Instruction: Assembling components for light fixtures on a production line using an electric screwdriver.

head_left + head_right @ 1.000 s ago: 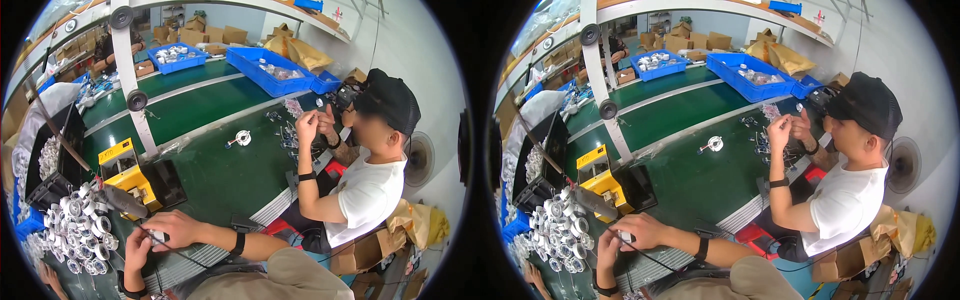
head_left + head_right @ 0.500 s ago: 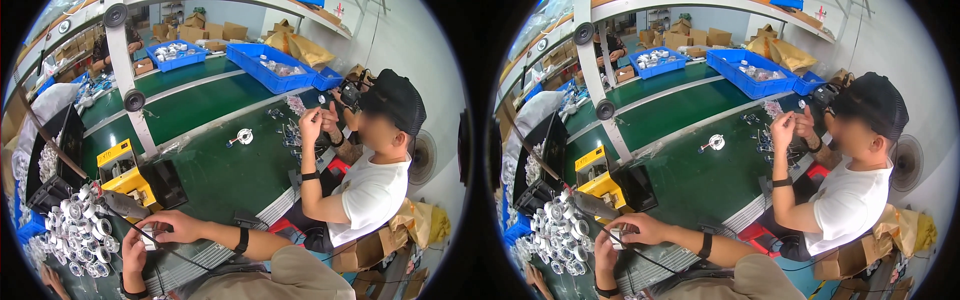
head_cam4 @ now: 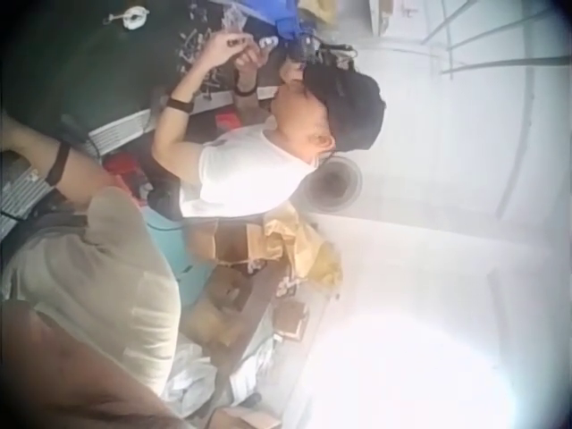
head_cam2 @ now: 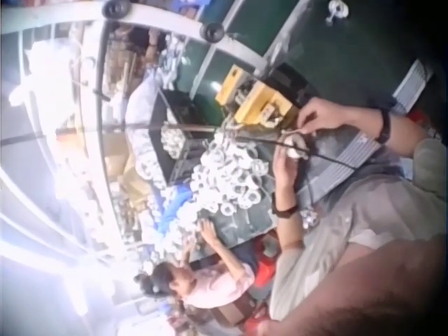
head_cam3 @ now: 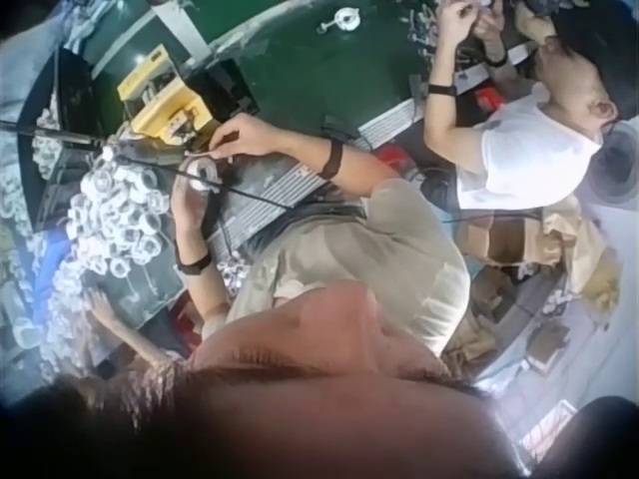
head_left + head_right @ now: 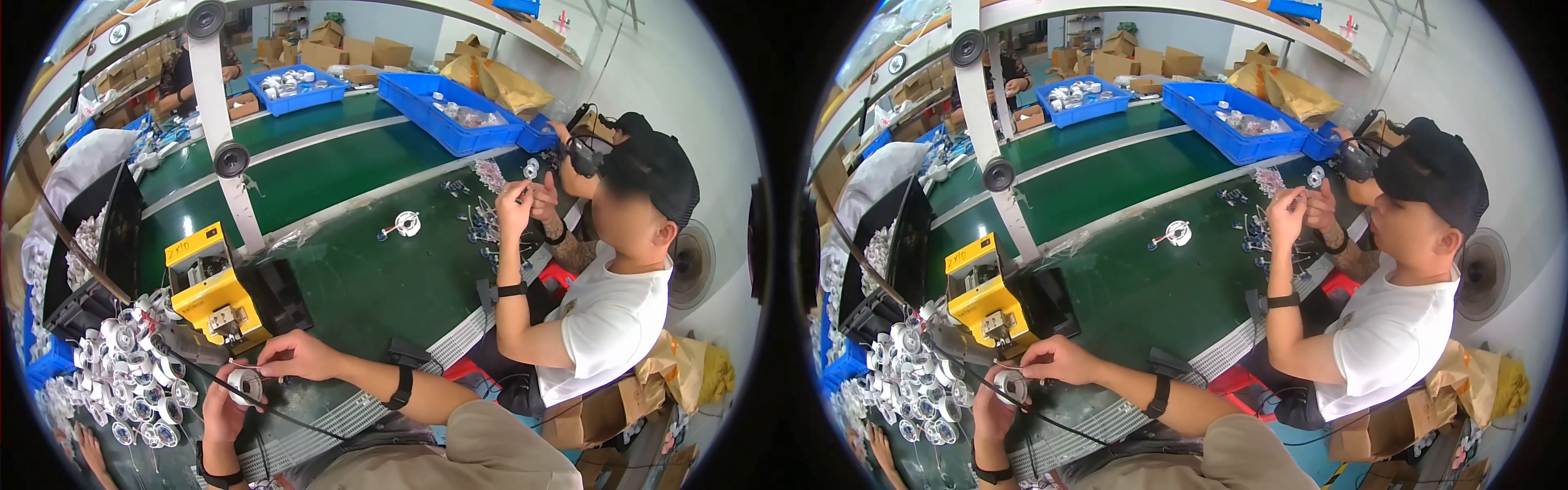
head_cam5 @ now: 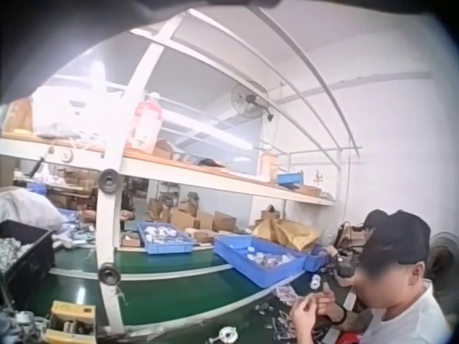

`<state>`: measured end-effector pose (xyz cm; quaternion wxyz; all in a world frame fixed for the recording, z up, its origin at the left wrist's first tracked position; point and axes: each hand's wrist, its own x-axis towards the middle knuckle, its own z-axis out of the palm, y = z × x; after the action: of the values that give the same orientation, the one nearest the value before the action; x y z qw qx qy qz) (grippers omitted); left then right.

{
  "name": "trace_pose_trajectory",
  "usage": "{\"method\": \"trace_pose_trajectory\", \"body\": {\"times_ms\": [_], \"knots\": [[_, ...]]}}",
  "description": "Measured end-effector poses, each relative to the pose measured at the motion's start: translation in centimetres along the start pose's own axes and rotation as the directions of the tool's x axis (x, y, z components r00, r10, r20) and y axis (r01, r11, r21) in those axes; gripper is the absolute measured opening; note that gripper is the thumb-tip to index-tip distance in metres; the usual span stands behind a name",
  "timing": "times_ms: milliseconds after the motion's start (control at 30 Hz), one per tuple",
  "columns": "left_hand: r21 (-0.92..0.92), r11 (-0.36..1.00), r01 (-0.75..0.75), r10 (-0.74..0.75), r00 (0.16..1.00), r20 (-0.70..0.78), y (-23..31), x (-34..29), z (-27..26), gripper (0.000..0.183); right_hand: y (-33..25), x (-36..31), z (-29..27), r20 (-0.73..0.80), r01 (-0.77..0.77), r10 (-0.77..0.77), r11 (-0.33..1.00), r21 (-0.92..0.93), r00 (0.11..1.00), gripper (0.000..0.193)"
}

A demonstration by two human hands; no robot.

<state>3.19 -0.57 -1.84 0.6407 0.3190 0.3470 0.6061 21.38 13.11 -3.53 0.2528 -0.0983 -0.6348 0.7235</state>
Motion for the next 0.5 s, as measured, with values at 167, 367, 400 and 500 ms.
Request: {"method": "trace_pose_trajectory", "body": {"times_ms": [167, 367, 400, 500], "knots": [[0.104, 0.995, 0.003, 0.011, 0.992, -0.129, -0.3, -0.7, 0.1, 0.054, -0.7, 0.8, 0.8, 0.025, -0.091, 0.091, 0.996, 0.004, 0.996, 0.012], [-0.069, 0.989, 0.128, -0.13, 0.991, -0.02, -1.4, 1.9, -0.4, 0.048, -1.3, -0.4, -0.2, 0.061, 0.078, -0.072, 0.992, -0.096, 0.996, 0.009], [-0.084, 0.987, 0.138, -0.146, 0.985, -0.096, -1.1, 1.5, -0.2, 0.046, -0.9, 0.0, 0.0, 0.049, 0.153, -0.145, 0.963, -0.222, 0.988, 0.009], [-0.057, 0.983, 0.176, -0.181, 0.979, -0.097, -0.6, 0.7, -1.1, 0.045, -0.6, 0.6, 1.1, 0.047, 0.216, -0.215, 0.893, -0.394, 0.975, 0.009]]}}
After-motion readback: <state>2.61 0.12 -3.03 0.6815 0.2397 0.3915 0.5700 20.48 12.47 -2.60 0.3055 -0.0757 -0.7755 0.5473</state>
